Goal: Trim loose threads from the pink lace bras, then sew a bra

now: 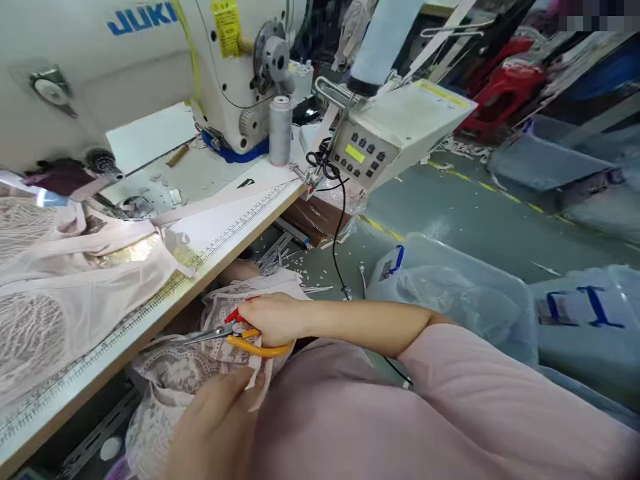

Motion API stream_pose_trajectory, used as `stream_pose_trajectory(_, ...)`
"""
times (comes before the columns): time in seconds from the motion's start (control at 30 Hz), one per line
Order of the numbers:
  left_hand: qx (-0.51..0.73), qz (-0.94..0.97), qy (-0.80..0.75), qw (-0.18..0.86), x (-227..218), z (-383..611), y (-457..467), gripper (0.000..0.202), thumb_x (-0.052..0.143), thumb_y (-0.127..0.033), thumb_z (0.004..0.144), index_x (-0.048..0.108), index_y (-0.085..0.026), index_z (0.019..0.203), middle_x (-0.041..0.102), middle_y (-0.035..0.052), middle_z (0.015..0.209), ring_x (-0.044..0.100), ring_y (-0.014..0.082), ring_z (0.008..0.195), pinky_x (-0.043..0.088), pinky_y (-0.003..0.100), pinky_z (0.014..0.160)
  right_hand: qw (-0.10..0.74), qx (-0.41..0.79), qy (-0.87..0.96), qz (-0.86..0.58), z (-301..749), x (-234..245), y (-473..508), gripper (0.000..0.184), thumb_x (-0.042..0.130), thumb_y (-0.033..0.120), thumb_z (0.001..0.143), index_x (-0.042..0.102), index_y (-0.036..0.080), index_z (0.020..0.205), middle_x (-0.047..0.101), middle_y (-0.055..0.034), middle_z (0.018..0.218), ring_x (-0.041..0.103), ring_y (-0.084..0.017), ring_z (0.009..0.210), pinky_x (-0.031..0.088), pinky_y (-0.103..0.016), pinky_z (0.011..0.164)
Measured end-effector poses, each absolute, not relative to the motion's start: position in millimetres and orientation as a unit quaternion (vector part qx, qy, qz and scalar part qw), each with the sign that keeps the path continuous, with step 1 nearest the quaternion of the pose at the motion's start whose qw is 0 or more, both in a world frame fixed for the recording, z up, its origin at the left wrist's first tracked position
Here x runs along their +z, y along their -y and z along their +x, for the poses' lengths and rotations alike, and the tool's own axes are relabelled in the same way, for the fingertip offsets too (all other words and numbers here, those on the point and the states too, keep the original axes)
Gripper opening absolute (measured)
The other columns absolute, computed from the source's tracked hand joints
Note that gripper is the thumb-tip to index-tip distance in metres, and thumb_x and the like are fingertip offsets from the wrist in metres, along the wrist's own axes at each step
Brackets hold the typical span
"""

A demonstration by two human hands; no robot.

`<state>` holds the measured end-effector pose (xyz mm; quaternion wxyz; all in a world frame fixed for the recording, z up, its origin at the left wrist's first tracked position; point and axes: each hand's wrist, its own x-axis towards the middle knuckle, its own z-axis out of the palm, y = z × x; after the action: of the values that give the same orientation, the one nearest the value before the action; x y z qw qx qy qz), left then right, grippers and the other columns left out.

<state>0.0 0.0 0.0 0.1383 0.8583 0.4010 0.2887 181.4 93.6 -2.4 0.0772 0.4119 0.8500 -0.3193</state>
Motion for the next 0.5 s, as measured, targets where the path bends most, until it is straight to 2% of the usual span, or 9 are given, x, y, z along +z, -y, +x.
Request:
stream_pose_trajectory(0.1,0.275,0.856,-0.413,0.142,1.0,-0.9,0.0,0.028,0.053,-0.022,0.084,0.067,-0.031,0.106,0.069,0.0023,0.100,0.067,0.0169,0.087,0.052,0.023,0.074,0.052,-0.359,-0.838,0.409,190.5,-6.8,-97.0,0.024,0.063,0.020,0.066,0.048,0.016,0.085,0.061,-0.0053,0.089,0.056,-0.019,0.074,0.033,-0.024,0.048)
stream_pose_trajectory(0.17,0.286,0.811,-0.491,0.139,1.0,-0.3,1.6,0.025,0.052,-0.025,0.085,0.067,-0.029,0.106,0.068,0.0028,0.098,0.066,0.0163,0.083,0.050,0.022,0.066,0.010,-0.426,-0.810,0.402,197.3,-9.2,-95.3,0.026,0.067,0.027,0.066,0.047,0.017,0.079,0.059,-0.0026,0.082,0.053,-0.016,0.071,0.035,-0.023,0.051)
stream_pose_trajectory(0.23,0.313,0.734,-0.583,0.150,0.5,2.3,3.3,0.020,0.055,-0.029,0.084,0.069,-0.028,0.097,0.069,0.0009,0.093,0.065,0.0164,0.081,0.046,0.023,0.060,-0.073,-0.543,-0.740,0.391,203.2,-12.5,-89.6,0.032,0.070,0.036,0.066,0.045,0.017,0.075,0.056,0.0001,0.077,0.050,-0.013,0.067,0.037,-0.022,0.055)
stream_pose_trajectory(0.33,0.346,0.608,-0.692,0.177,-0.1,9.6,2.9,0.019,0.060,-0.034,0.078,0.070,-0.028,0.093,0.069,0.0004,0.090,0.064,0.0193,0.082,0.045,0.026,0.065,-0.204,-0.701,-0.583,0.356,208.8,-19.9,-77.5,0.046,0.074,0.048,0.059,0.046,0.017,0.078,0.055,0.0012,0.079,0.049,-0.010,0.067,0.040,-0.022,0.059)
stream_pose_trajectory(0.43,0.385,0.491,-0.740,0.250,2.1,16.9,-0.9,0.046,0.064,-0.040,0.071,0.060,-0.025,0.114,0.064,-0.0016,0.073,0.059,0.0152,0.060,0.045,0.025,0.057,-0.225,-0.719,-0.546,0.367,210.5,-27.7,-67.2,0.059,0.083,0.047,0.043,0.046,0.017,0.078,0.054,0.0015,0.080,0.046,-0.009,0.064,0.039,-0.021,0.056)
stream_pose_trajectory(0.5,0.429,0.445,-0.721,0.312,4.9,19.8,-3.4,0.064,0.067,-0.040,0.069,0.048,-0.024,0.128,0.058,-0.0057,0.063,0.052,0.0109,0.049,0.042,0.021,0.049,-0.220,-0.679,-0.576,0.398,210.0,-31.4,-63.0,0.057,0.084,0.044,0.042,0.044,0.018,0.074,0.051,0.0029,0.074,0.043,-0.009,0.062,0.037,-0.021,0.053)
